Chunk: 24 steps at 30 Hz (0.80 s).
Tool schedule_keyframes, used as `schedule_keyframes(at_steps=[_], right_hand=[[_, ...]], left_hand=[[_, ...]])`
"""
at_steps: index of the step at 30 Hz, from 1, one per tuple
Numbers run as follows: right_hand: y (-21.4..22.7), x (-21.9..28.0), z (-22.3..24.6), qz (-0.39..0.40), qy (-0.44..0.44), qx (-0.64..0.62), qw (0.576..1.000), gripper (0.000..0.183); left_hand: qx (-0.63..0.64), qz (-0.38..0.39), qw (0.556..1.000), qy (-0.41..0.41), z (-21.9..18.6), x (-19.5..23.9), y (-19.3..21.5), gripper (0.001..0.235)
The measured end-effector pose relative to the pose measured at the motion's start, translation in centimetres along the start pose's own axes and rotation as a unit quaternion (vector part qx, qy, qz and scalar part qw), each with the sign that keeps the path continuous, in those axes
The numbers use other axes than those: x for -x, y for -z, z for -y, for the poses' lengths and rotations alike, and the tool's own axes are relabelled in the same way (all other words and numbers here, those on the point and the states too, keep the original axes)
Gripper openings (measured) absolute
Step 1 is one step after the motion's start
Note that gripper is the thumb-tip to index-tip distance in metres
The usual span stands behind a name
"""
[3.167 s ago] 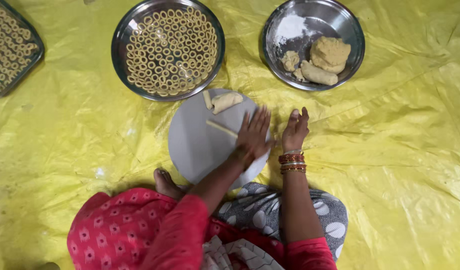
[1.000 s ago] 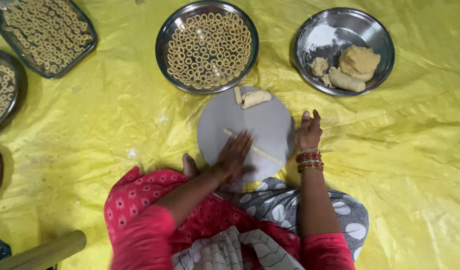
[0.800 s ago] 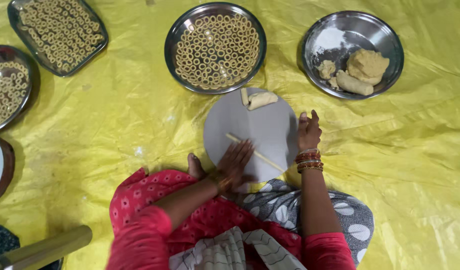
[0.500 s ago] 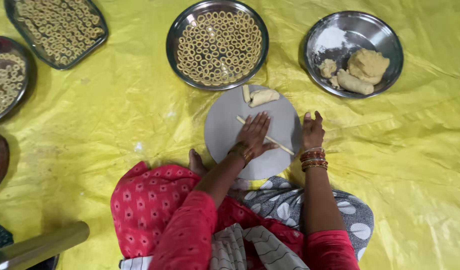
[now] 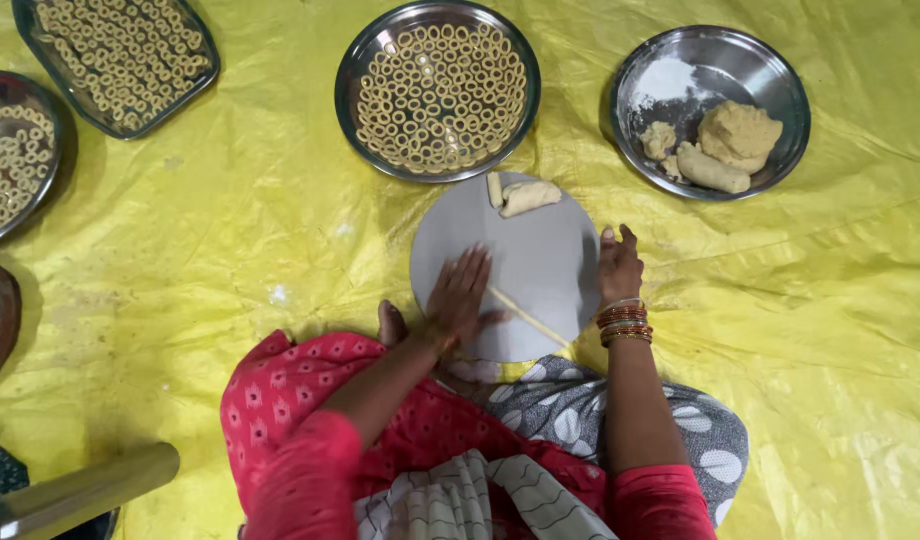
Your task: The person sits on a yellow tarp and rolls small pieces of dough into thin ropes on a round board. They then join the ends to form rings and place them on a metal tray. The process is repeated with multiple pieces of dough.
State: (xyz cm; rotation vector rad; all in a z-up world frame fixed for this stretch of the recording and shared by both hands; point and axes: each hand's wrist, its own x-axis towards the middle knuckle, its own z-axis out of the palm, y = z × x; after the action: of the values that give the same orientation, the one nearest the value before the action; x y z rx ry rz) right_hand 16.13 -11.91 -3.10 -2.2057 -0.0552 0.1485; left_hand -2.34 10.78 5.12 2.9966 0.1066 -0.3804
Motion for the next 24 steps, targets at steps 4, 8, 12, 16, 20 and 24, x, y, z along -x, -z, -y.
schedule_keyframes(at_steps=[4,8,12,16,20,24], right_hand=[[0.0,0.0,-0.4,-0.008,0.002,-0.014,1.0,0.068],[0.5,-0.3,-0.1,-0.006,-0.003,-0.038,0.999,0.068],[0.0,0.2,-0.2,0.013,-0.026,-0.059,0.998,0.068],[-0.5,-0.1,0.0,0.015,0.019,-0.008,1.0,0.062],[-0.4,-0.3,0.6,0.04,-0.001,-0.004,0.999,0.065],[0.5,-0.2,0.8,0.045,-0.03,-0.023,0.998,0.067]], left_hand=[[0.041,0.011,0.999,0.033,0.2,-6.1,-0.1,0.104],[0.011,0.014,1.0,-0.007,0.6,-3.4,-0.5,0.102],[0.039,0.052,0.996,-0.056,2.4,3.6,-1.2,0.102],[0.046,0.053,0.994,-0.084,3.0,3.1,-0.9,0.096],[-0.011,0.02,0.998,-0.054,1.7,-3.0,0.3,0.1],[0.004,0.044,0.999,0.006,0.3,-5.5,1.4,0.101]])
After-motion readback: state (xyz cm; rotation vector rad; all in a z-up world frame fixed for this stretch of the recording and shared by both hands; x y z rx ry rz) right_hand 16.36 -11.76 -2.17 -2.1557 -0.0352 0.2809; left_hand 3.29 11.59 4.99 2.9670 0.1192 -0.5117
